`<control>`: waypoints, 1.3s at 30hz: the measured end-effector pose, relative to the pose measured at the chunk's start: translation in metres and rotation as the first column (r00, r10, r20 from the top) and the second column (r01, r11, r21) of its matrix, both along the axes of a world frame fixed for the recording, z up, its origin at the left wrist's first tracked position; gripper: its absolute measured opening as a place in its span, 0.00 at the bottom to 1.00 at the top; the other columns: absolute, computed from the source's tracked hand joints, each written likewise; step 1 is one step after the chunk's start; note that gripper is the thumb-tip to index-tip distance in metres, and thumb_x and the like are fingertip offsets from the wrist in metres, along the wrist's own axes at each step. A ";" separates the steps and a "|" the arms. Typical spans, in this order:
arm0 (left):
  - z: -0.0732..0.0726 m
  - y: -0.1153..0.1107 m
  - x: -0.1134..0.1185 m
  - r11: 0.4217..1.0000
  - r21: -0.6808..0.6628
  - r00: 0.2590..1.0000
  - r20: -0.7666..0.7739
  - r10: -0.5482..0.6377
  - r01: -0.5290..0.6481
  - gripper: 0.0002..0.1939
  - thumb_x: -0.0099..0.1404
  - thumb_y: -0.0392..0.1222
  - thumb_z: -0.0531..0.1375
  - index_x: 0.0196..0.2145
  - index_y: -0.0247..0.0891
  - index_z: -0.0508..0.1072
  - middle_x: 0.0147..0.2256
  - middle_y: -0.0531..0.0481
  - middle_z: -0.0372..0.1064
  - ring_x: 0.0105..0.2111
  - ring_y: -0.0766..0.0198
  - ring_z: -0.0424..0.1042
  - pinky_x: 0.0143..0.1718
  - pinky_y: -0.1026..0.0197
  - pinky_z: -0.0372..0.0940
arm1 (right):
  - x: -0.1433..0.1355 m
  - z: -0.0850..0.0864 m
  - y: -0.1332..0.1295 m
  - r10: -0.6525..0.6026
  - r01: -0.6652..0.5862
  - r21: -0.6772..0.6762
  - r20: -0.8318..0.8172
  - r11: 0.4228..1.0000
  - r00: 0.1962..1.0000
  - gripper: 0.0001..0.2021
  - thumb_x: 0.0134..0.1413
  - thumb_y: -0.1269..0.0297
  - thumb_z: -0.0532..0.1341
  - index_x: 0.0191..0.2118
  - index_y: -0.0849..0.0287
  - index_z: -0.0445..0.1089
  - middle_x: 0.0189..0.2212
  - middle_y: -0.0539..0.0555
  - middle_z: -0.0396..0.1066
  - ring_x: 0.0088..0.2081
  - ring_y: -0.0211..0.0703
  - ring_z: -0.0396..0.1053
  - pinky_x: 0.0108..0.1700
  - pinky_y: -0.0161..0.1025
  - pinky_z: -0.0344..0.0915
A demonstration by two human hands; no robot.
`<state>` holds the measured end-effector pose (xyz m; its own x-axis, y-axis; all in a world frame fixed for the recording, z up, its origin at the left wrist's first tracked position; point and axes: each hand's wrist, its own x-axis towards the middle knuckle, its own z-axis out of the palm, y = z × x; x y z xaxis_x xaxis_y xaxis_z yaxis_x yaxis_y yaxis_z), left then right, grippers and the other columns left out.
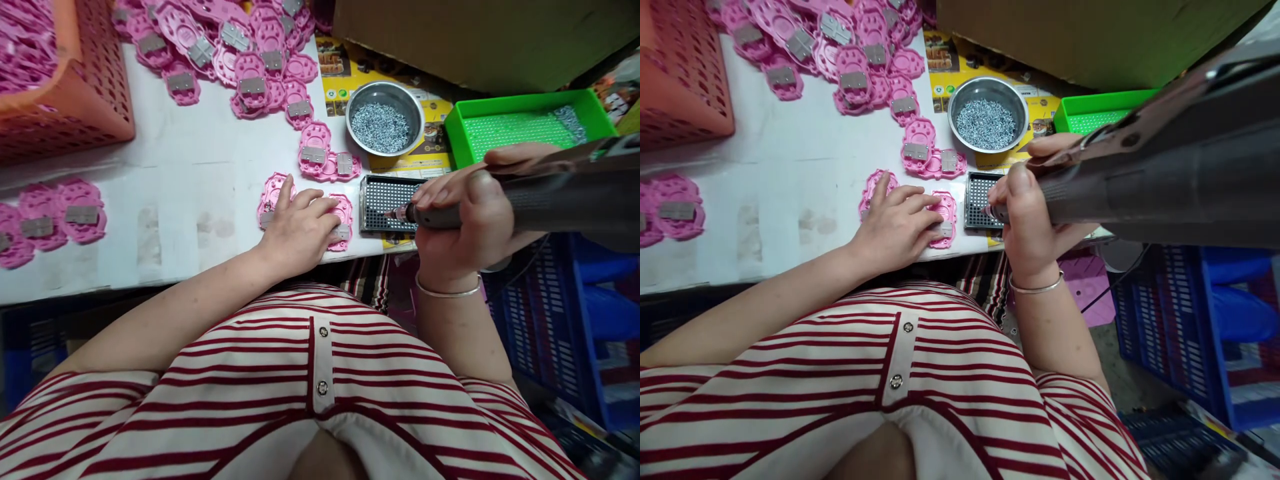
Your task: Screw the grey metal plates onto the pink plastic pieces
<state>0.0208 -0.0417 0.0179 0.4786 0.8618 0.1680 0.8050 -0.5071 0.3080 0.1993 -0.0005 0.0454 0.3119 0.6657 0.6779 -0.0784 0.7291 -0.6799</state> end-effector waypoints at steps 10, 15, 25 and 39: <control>0.002 -0.005 0.007 0.995 0.104 0.999 -0.045 -0.010 0.014 0.10 0.68 0.40 0.58 0.42 0.40 0.80 0.52 0.45 0.74 0.55 0.46 0.66 0.65 0.26 0.46 | -0.001 -0.007 0.002 0.002 0.020 -0.175 0.126 0.984 0.992 0.14 0.55 0.51 0.65 0.41 0.50 0.64 0.32 0.48 0.66 0.20 0.31 0.60 0.22 0.38 0.64; 0.002 -0.003 0.006 0.996 0.082 0.999 -0.033 -0.016 0.019 0.11 0.69 0.40 0.57 0.42 0.39 0.80 0.53 0.44 0.73 0.55 0.45 0.67 0.65 0.25 0.46 | -0.001 -0.014 0.006 -0.022 0.053 -0.201 0.152 0.978 0.988 0.15 0.56 0.50 0.64 0.43 0.50 0.63 0.38 0.50 0.68 0.21 0.31 0.60 0.25 0.39 0.65; 0.005 -0.002 0.006 1.000 0.026 1.000 -0.027 -0.010 0.011 0.12 0.69 0.39 0.57 0.44 0.40 0.80 0.52 0.44 0.73 0.55 0.46 0.66 0.65 0.25 0.43 | -0.008 0.003 -0.003 0.044 -0.045 -0.027 -0.032 0.999 0.999 0.06 0.57 0.62 0.64 0.41 0.48 0.71 0.25 0.43 0.60 0.20 0.27 0.61 0.24 0.33 0.61; 0.010 0.000 0.002 0.998 -0.042 0.975 0.218 -0.033 0.043 0.15 0.64 0.46 0.65 0.48 0.45 0.78 0.56 0.47 0.71 0.56 0.48 0.64 0.63 0.34 0.51 | -0.009 0.038 -0.034 0.264 -0.256 -0.076 0.139 0.964 0.954 0.05 0.59 0.63 0.60 0.31 0.50 0.67 0.19 0.43 0.59 0.19 0.32 0.61 0.23 0.36 0.68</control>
